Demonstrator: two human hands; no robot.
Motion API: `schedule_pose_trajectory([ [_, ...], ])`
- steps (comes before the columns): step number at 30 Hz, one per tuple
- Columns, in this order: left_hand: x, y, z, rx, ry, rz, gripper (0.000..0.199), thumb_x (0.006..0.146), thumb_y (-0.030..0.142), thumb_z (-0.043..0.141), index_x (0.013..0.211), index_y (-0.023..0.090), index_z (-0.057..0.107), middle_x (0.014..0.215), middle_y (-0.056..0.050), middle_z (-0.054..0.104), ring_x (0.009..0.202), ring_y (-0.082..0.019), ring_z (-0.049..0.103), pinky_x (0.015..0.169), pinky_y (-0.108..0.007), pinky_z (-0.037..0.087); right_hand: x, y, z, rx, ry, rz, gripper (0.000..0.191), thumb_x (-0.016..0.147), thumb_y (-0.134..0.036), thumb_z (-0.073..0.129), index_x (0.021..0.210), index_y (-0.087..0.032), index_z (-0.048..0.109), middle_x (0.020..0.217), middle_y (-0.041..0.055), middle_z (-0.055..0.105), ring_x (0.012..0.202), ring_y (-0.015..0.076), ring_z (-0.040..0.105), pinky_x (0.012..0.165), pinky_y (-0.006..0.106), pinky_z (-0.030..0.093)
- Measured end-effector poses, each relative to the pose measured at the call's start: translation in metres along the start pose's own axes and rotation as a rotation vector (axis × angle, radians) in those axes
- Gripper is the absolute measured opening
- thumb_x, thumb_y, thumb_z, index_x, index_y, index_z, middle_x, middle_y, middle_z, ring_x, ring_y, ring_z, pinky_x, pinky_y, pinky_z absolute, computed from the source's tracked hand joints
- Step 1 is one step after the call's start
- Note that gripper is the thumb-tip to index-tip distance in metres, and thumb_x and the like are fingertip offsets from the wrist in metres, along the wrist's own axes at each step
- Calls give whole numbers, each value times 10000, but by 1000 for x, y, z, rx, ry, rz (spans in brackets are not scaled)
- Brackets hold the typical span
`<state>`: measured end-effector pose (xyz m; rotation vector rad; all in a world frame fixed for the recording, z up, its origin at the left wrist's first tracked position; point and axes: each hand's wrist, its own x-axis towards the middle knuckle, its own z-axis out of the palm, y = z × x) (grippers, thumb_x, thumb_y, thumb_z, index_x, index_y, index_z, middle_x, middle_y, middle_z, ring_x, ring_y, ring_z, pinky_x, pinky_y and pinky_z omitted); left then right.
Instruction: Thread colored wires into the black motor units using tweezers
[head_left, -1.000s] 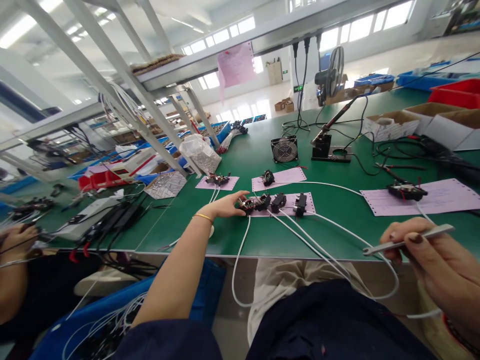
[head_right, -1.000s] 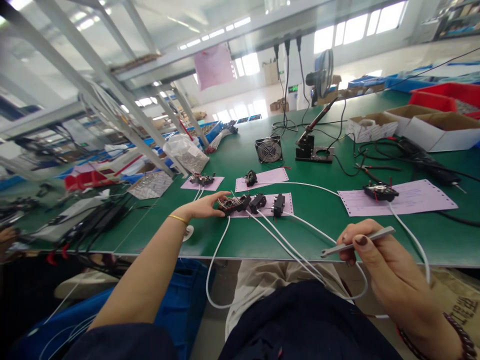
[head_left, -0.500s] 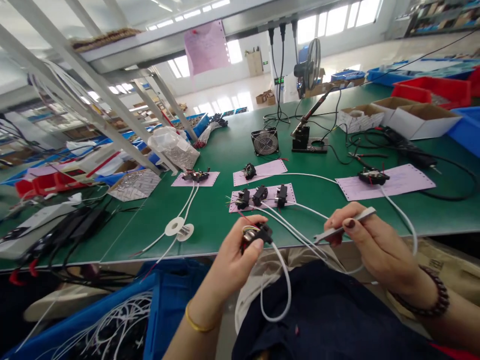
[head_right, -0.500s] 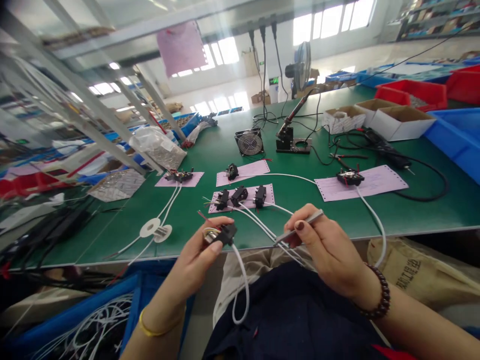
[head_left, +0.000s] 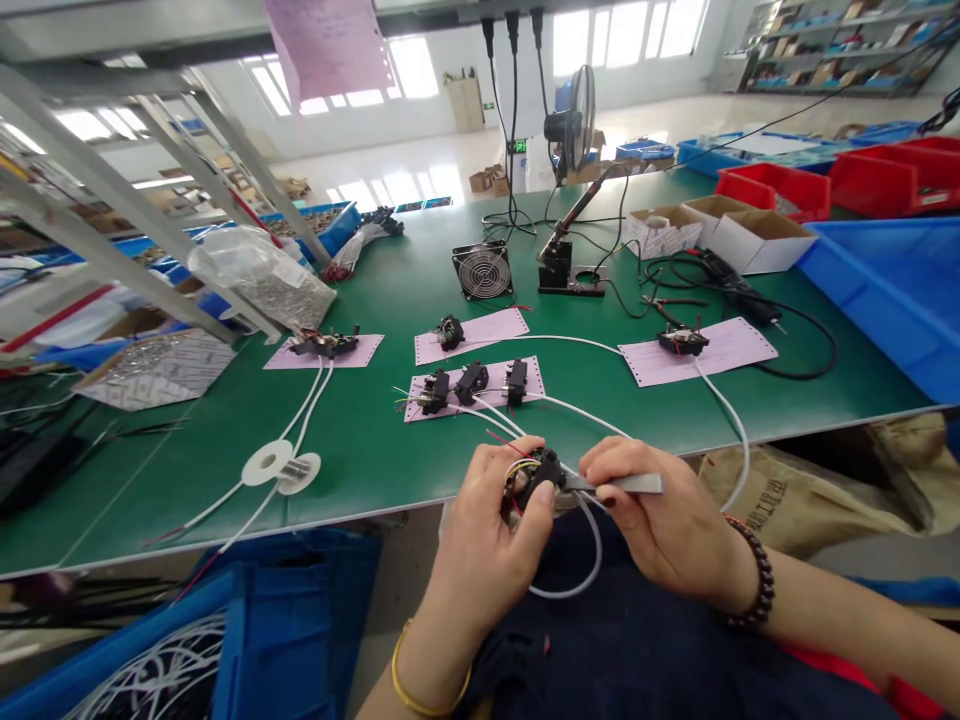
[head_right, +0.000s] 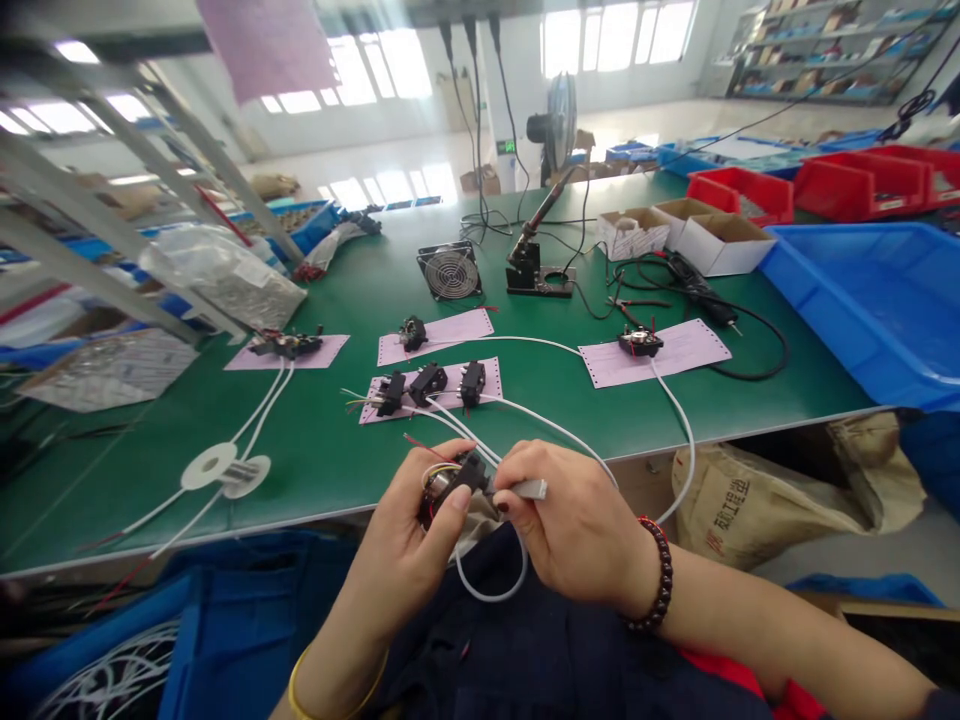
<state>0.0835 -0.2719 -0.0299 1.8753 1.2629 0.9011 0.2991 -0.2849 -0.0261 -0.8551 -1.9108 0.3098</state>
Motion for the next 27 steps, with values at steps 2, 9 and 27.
schedule_pose_trajectory([
  [2,0,1,2,36,20,-25,298,1014,411,574,1261,278,674,1235,-63,675,1081,-251,686,956,-393,536,1,-1,1,-29,-6,-12,168,1178,-320,392,1128,-249,536,926,52,709,795,209,728,722,327,598],
  [9,2,-1,9,57,52,-81,363,1001,497,591,1253,249,676,1215,-101,681,1097,-282,715,956,-413,562,3,-4,4,-97,-19,-52,141,1165,-297,439,1096,-247,551,900,59,715,743,218,696,681,333,558],
  [27,2,-9,13,51,84,-105,417,1021,541,579,1283,235,685,1219,-119,684,1119,-308,709,961,-450,561,3,-5,7,-164,-85,-95,133,1156,-244,444,1098,-241,563,935,59,705,776,217,631,718,330,524],
])
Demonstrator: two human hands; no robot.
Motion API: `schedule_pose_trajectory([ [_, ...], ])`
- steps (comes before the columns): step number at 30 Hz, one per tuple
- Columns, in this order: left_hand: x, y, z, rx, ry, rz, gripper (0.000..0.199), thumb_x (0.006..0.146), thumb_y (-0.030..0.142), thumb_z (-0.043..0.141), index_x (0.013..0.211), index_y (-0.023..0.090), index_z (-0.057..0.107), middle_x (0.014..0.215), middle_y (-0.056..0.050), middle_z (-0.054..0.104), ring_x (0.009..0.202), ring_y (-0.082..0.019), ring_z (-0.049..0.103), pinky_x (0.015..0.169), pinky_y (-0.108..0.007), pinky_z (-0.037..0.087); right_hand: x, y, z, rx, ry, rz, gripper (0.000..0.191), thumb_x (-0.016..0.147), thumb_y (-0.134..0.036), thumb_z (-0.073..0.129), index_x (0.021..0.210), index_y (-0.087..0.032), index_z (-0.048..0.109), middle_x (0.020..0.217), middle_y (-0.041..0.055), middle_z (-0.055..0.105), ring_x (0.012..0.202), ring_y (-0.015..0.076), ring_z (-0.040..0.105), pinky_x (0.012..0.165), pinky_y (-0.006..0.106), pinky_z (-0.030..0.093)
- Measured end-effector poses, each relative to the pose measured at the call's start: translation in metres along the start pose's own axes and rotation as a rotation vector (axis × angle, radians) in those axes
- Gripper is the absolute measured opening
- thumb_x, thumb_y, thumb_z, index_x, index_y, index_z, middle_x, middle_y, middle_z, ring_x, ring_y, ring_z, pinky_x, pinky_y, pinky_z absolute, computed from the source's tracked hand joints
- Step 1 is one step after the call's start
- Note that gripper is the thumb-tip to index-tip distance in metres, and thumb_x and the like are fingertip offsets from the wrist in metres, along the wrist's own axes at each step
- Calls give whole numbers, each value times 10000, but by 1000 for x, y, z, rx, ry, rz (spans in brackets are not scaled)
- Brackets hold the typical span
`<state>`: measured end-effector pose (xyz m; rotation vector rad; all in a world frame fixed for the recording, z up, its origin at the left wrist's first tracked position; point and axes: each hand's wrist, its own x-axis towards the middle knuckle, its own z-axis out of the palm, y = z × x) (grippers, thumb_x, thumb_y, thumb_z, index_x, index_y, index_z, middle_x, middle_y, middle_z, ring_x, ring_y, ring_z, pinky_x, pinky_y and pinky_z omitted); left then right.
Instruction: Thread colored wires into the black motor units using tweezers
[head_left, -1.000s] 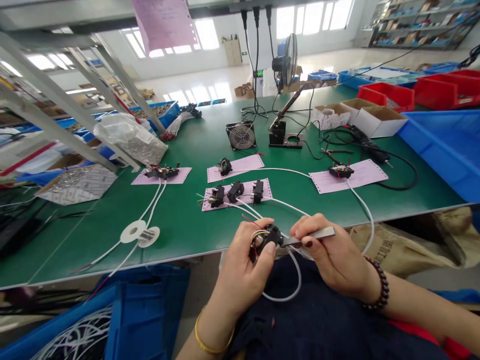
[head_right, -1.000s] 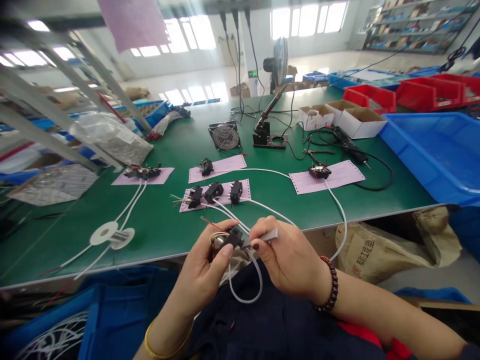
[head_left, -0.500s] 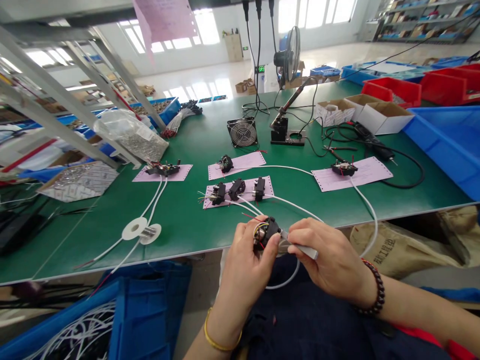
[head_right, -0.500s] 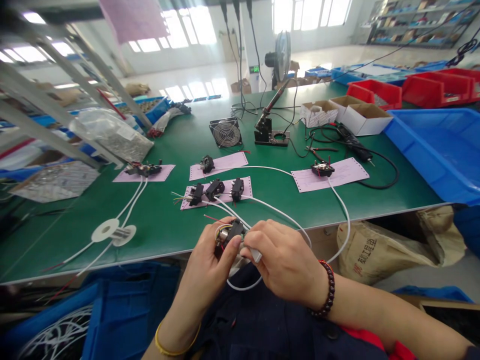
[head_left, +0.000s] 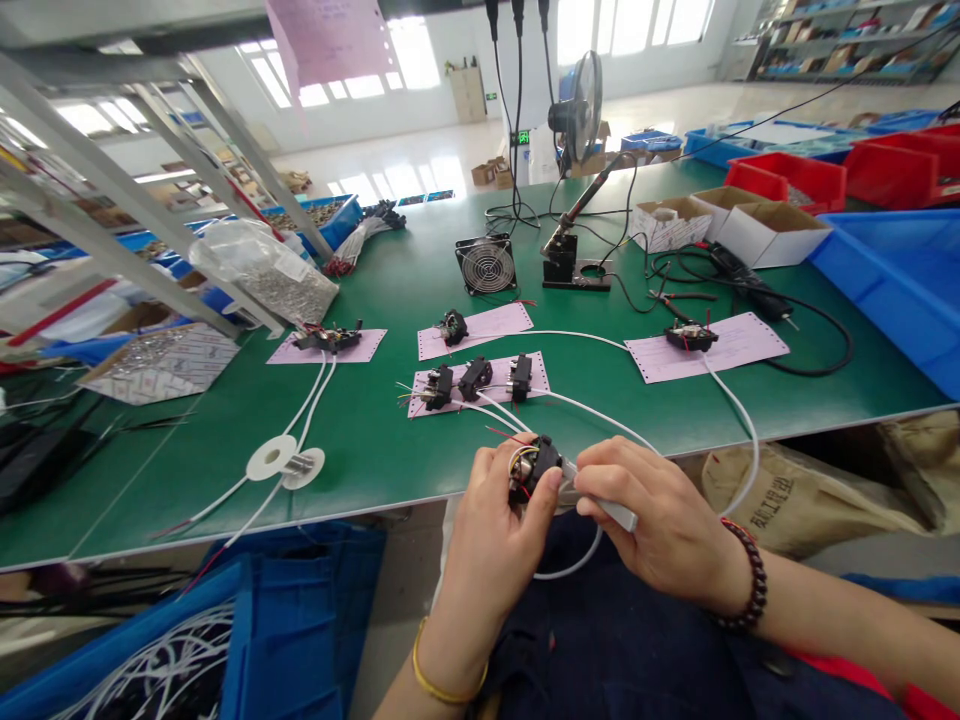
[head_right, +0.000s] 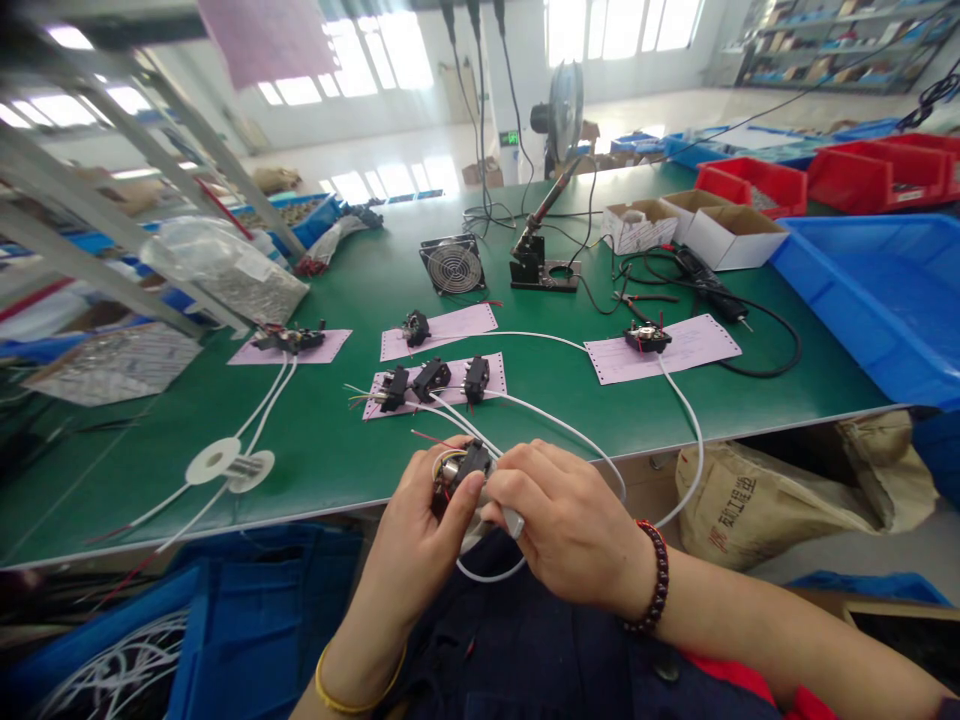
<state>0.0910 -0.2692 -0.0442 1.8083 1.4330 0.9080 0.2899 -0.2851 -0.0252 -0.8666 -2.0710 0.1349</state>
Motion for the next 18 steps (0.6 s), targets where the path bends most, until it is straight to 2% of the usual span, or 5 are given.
schedule_pose_trajectory([
  [5,-2,-3,0,-55,-7,19,365,1023,503,603,1261,240,691,1227,-111,685,1147,-299,690,997,-440,546,-3,6,5,151,49,94,158,1144,-305,510,1039,-244,610,923,61,709,779,219,640,731,342,527],
  [9,-7,-5,-1,-295,-126,140,328,1055,413,564,1325,250,655,1292,-86,672,1177,-249,658,1059,-386,519,2,25,16,951,81,715,378,1085,-553,576,892,-228,593,763,21,641,626,178,595,608,296,536],
  [11,-8,-6,-1,-387,-179,185,351,1068,389,553,1390,266,622,1310,-70,663,1181,-232,647,1065,-363,510,4,34,20,1166,12,874,444,1039,-610,603,841,-214,571,685,4,603,521,150,529,508,267,494],
  [15,-8,-10,0,-374,-114,166,328,1081,367,561,1386,272,636,1326,-59,658,1194,-227,627,1076,-353,492,0,33,19,1113,130,819,419,1075,-584,592,887,-210,584,749,6,628,591,142,576,578,253,525],
  [18,-7,-10,1,-304,-65,138,306,1075,367,579,1350,256,657,1312,-67,668,1163,-234,635,1061,-368,493,-7,20,11,780,251,528,278,1154,-432,513,998,-231,625,877,21,654,734,165,630,689,283,547],
])
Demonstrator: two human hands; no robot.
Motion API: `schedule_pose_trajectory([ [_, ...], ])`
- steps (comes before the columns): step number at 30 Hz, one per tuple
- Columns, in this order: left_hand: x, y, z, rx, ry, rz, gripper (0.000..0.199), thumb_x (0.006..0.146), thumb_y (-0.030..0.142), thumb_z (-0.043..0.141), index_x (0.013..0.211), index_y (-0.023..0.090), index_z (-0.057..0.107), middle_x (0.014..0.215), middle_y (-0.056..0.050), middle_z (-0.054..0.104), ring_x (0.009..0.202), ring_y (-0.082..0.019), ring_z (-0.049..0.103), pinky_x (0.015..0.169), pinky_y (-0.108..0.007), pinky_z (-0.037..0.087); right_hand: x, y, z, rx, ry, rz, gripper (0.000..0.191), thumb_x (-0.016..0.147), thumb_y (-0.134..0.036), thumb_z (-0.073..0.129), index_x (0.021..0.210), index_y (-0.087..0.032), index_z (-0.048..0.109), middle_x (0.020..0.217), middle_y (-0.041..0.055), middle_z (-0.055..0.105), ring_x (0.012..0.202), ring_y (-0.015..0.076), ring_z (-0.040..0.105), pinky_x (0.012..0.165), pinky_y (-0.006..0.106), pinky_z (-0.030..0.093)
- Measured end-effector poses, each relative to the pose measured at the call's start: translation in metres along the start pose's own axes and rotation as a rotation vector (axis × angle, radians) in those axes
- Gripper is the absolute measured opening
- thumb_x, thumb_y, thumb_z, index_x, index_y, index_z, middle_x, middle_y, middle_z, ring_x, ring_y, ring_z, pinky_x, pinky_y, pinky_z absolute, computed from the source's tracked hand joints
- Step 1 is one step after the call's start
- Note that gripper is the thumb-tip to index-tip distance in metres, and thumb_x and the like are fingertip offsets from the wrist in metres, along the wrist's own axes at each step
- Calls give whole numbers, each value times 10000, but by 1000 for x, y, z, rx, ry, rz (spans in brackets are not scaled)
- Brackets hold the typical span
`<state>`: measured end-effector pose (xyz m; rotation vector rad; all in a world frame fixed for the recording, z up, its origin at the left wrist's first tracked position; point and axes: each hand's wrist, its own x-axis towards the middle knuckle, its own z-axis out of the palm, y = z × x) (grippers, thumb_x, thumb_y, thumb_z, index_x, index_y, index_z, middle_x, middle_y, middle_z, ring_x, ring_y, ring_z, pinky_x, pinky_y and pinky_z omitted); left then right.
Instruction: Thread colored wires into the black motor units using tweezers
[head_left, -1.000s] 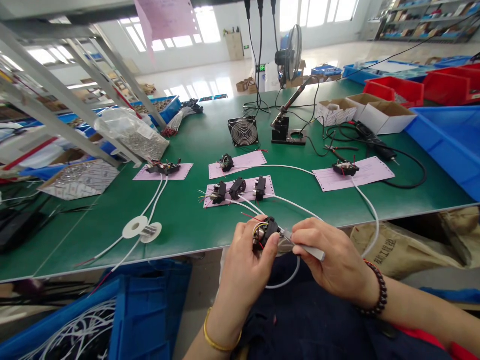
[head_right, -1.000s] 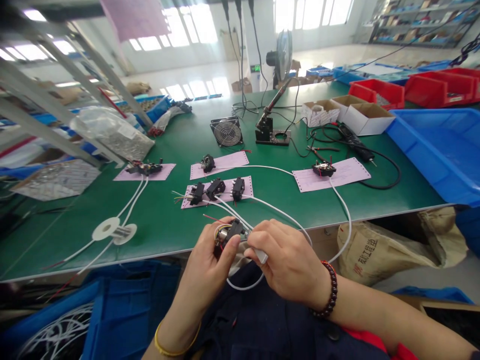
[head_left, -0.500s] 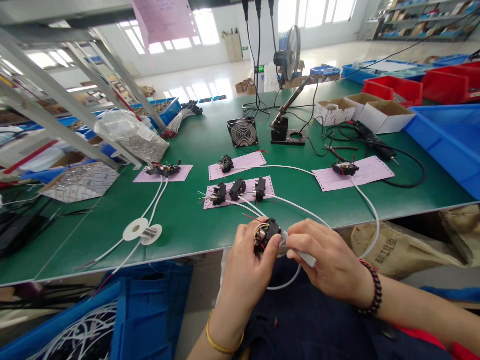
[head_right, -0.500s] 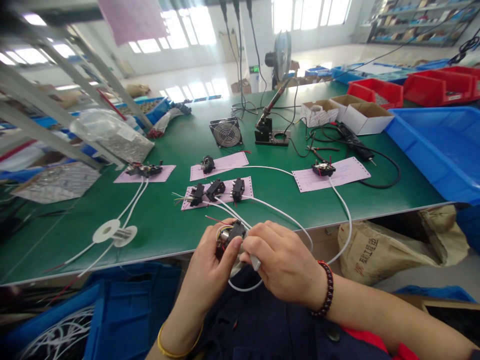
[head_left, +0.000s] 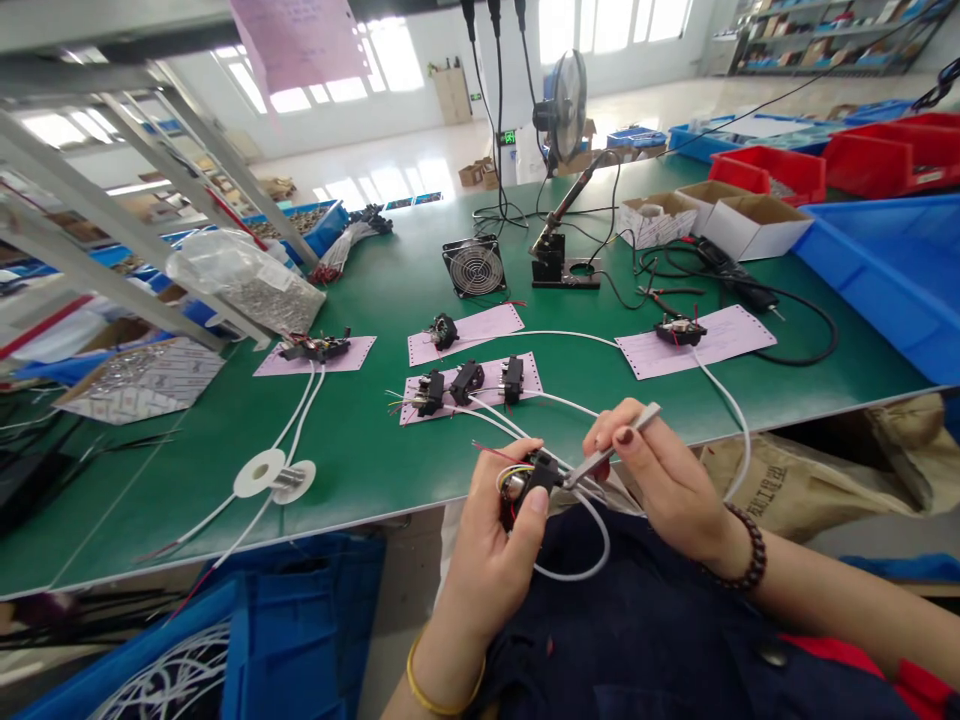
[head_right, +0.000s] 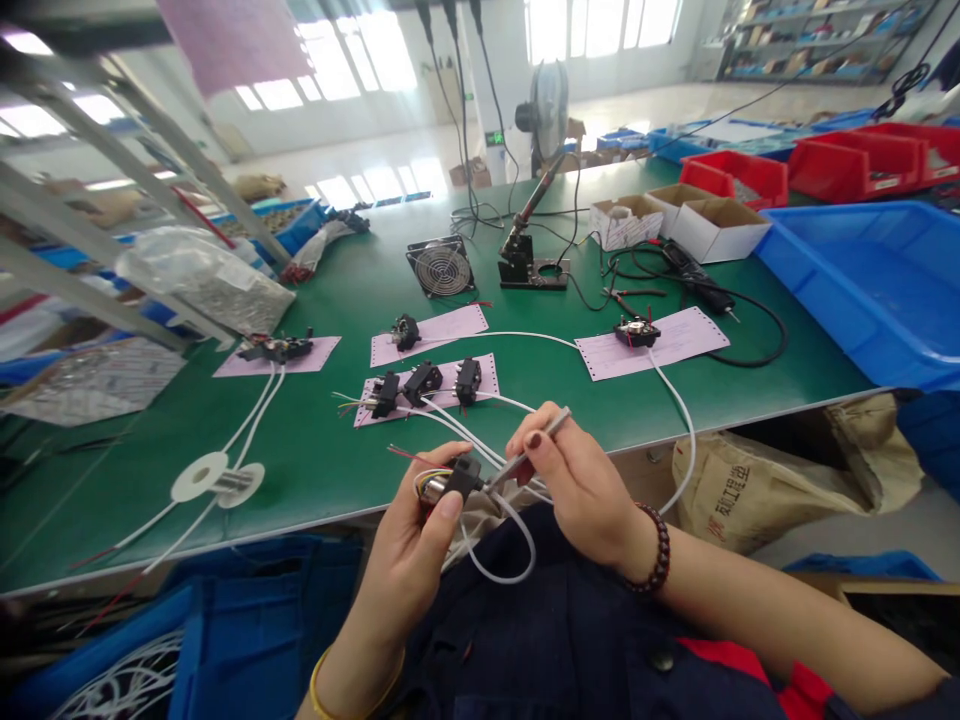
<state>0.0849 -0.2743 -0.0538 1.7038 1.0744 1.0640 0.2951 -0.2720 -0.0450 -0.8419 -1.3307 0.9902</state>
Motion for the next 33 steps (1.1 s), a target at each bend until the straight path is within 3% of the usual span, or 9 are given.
schedule_pose_trajectory([
  [4,0,4,0,71,20,20,294,1075,370,574,1331,255,659,1241,-62,682,1115,-235,645,1046,-381,492,-8,-13,0,-325,-96,-363,169,1167,-308,458,1113,-244,606,919,41,668,812,195,670,730,317,552],
  [12,-1,1,0,152,13,15,273,1082,372,578,1328,274,644,1314,-61,633,1140,-225,631,996,-350,482,-6,-18,3,-573,-181,-555,177,1167,-295,449,1101,-218,594,907,67,690,781,211,661,713,339,558],
  [14,-1,0,0,144,15,14,293,1086,374,577,1358,281,635,1312,-61,628,1132,-223,628,986,-343,481,-5,-12,5,-449,-131,-425,180,1152,-327,512,1059,-222,624,913,62,694,805,209,662,746,340,554],
  [19,-4,-3,-1,-55,-94,146,354,1105,418,534,1434,303,595,1280,-41,639,1180,-225,601,1053,-344,469,9,11,6,366,-115,476,406,1026,-563,682,865,-195,626,720,16,638,577,154,576,552,268,507],
  [21,-5,-3,-1,-87,-99,132,356,1107,413,533,1443,313,593,1299,-35,634,1195,-218,595,1067,-333,463,12,15,5,443,-129,548,465,988,-626,707,845,-194,607,692,6,624,541,139,548,519,251,485],
  [23,-6,-3,-1,-63,-66,92,344,1109,380,536,1444,324,592,1325,-27,634,1199,-206,597,1068,-319,459,10,14,3,378,-43,423,455,1032,-621,670,869,-202,606,750,5,635,605,137,573,585,246,512],
  [26,-5,-2,-1,21,-8,82,314,1099,345,557,1408,330,608,1308,-16,653,1171,-202,612,1056,-320,458,1,3,0,66,26,32,310,1152,-467,534,989,-221,629,896,15,645,747,147,615,710,265,535],
  [29,-3,0,0,104,23,96,281,1089,336,570,1364,321,624,1274,-16,670,1120,-207,629,1042,-340,459,-7,-10,0,-304,-103,-327,202,1183,-340,454,1105,-229,603,947,34,648,832,173,648,766,298,539],
  [33,-3,2,0,151,26,83,264,1082,346,579,1332,293,645,1281,-42,660,1098,-213,640,983,-335,482,-9,-19,3,-520,-190,-537,175,1181,-294,426,1132,-204,569,933,62,662,822,194,651,743,311,549],
])
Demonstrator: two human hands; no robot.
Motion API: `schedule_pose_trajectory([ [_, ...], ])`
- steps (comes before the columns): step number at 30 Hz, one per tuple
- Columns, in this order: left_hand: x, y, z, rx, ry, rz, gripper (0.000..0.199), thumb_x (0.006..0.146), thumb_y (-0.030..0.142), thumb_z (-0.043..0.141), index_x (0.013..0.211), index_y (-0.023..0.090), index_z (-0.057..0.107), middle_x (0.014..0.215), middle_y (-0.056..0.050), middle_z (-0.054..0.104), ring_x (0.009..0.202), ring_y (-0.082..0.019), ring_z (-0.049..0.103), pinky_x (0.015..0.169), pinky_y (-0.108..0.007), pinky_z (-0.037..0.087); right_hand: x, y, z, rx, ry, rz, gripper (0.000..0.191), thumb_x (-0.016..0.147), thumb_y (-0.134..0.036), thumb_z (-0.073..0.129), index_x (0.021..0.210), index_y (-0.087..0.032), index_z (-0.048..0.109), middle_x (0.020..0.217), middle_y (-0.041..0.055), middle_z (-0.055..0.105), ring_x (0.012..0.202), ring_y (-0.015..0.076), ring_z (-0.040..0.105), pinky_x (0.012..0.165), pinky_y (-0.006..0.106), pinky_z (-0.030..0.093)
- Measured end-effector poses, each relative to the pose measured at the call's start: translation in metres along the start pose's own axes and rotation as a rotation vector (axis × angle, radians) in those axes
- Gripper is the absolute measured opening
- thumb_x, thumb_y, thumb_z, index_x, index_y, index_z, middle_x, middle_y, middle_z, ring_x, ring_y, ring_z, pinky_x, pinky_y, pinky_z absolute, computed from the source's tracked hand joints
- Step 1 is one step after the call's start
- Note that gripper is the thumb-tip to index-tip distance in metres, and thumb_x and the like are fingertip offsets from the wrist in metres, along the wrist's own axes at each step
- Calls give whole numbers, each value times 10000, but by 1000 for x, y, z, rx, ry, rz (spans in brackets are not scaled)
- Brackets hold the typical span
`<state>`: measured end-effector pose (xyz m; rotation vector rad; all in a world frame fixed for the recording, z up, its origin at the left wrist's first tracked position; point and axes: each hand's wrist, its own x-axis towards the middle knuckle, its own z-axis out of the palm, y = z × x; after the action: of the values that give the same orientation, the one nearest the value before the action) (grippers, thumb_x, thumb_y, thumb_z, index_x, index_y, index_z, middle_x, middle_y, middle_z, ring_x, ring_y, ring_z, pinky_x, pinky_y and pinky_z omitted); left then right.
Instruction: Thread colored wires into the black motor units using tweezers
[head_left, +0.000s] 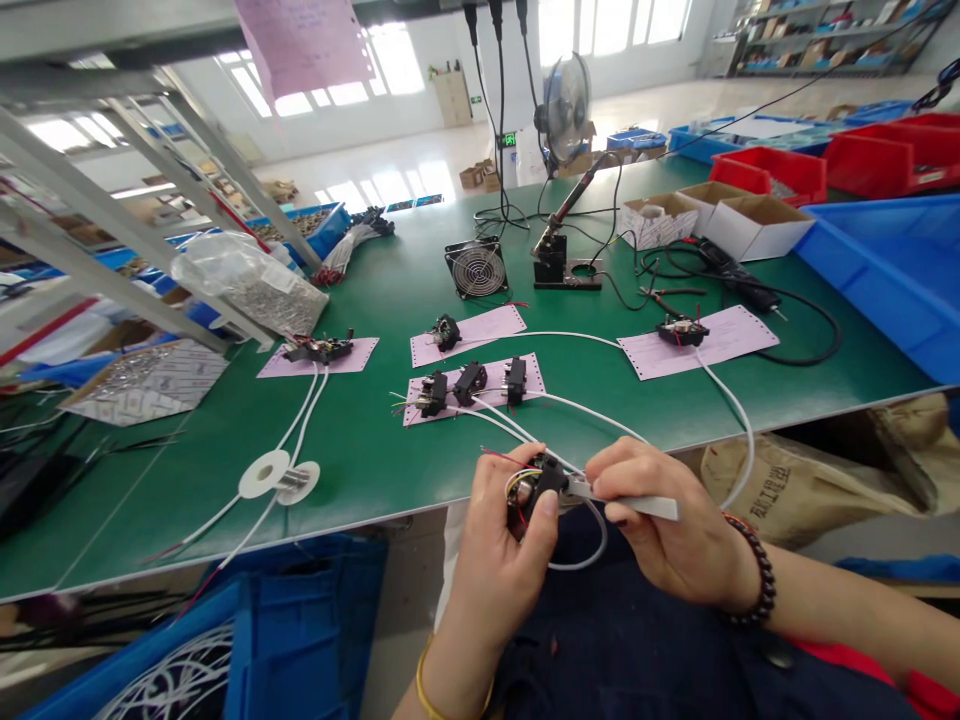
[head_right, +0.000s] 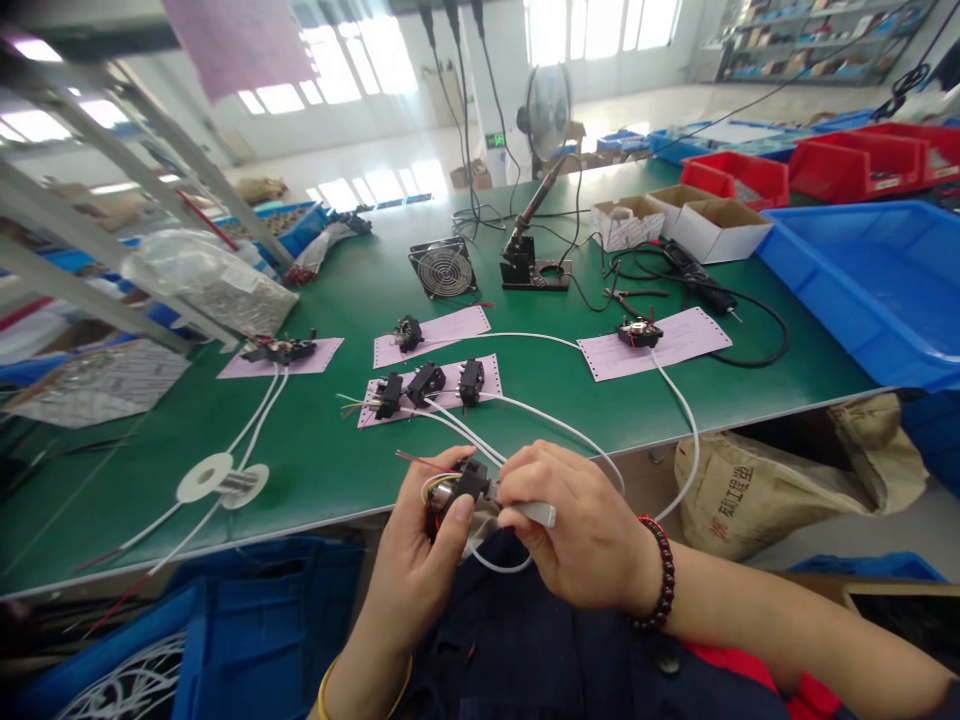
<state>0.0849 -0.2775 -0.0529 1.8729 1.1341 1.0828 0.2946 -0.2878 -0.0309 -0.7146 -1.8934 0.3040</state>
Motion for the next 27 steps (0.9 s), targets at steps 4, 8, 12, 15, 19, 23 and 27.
schedule_pose_trajectory([
  [4,-1,0,1,-5,-2,-14,294,1083,361,586,1362,284,641,1281,-56,646,1108,-214,637,973,-329,486,-1,1,3,21,31,40,179,1172,-303,473,1099,-205,604,933,61,676,833,191,647,766,307,538],
  [8,-3,-3,0,-117,-32,37,308,1101,386,562,1384,289,635,1274,-52,655,1132,-220,624,1010,-338,475,-1,15,11,677,122,632,310,1116,-466,605,963,-203,660,853,32,673,731,153,629,704,263,538],
  [12,-3,-6,0,-232,-92,91,358,1105,444,550,1434,318,614,1265,-39,648,1176,-227,599,1051,-342,464,0,31,23,1245,84,1099,470,908,-603,821,835,-184,621,689,2,630,547,114,545,530,204,468],
  [15,-5,-8,0,-226,-83,56,344,1110,407,541,1439,326,603,1291,-30,644,1201,-215,598,1066,-326,459,-1,30,23,1184,156,1051,478,924,-619,817,841,-189,626,706,-4,638,584,115,573,575,206,499],
  [19,-6,-6,0,-117,-11,14,256,1093,331,565,1334,299,644,1310,-26,667,1178,-205,619,1052,-321,460,-2,15,12,671,275,595,306,1139,-477,575,984,-224,649,894,7,654,726,127,622,687,238,529],
  [23,-5,-2,1,-44,28,-9,165,1081,340,570,1173,244,669,1255,-49,684,1097,-212,641,992,-340,482,1,0,3,178,67,182,194,1184,-340,447,1113,-235,594,933,37,658,814,175,648,750,301,542],
  [27,-3,-1,4,-14,22,-64,218,1083,381,570,1208,229,665,1223,-73,682,1071,-229,647,952,-361,497,1,-6,4,-130,-72,-11,160,1164,-277,442,1081,-218,566,925,77,695,758,208,610,700,343,528],
])
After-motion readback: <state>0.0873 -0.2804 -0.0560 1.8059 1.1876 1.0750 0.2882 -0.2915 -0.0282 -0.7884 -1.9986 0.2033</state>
